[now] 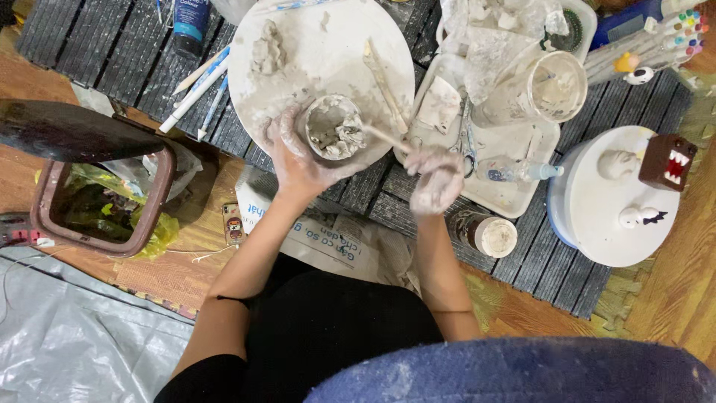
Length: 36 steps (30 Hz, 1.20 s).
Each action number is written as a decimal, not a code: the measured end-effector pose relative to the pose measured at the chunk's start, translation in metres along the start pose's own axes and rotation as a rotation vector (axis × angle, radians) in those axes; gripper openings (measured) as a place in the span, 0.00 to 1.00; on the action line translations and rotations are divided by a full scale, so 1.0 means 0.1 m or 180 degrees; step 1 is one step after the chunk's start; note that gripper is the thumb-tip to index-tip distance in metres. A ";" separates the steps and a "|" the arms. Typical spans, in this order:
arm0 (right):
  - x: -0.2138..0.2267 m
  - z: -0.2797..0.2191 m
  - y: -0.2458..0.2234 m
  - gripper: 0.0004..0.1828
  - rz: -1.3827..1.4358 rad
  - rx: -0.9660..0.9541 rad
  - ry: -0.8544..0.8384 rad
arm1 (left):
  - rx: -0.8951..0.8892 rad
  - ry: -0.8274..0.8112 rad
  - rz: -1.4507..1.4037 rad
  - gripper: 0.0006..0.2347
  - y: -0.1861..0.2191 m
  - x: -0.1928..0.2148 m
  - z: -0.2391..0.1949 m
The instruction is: The person mixes a white clay-like substance in a small container using a wooden stick and their hands. They repeatedly stir, scrape, and knead the material to achieve a consistent texture, occasionally transferring portions between the container and a nearby plate.
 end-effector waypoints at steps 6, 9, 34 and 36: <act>-0.26 0.27 0.02 0.18 -0.0659 0.0254 -0.0365 | -0.0134 -0.0421 -0.0657 0.54 -0.15 0.11 0.16; -0.09 0.23 0.35 0.18 -0.0008 -0.0660 0.0205 | -0.0333 -0.0645 -0.1294 0.57 -0.13 0.05 0.22; -0.48 0.37 0.25 0.16 -0.0085 0.0967 -0.1336 | -0.0235 -0.0694 -0.0324 0.53 0.00 -0.08 0.11; -0.57 0.35 0.33 0.09 0.0946 0.0595 -0.1937 | -0.0095 -0.0694 -0.0428 0.53 -0.04 -0.07 0.12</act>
Point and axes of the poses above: each hand's wrist, its own z-axis towards the middle knuckle, its own x-axis out of the back of the hand, y = z × x, the point moved 9 cm from there along z, towards the middle knuckle, and after that the axes turned 13 degrees about z, right-handed, at the moved point
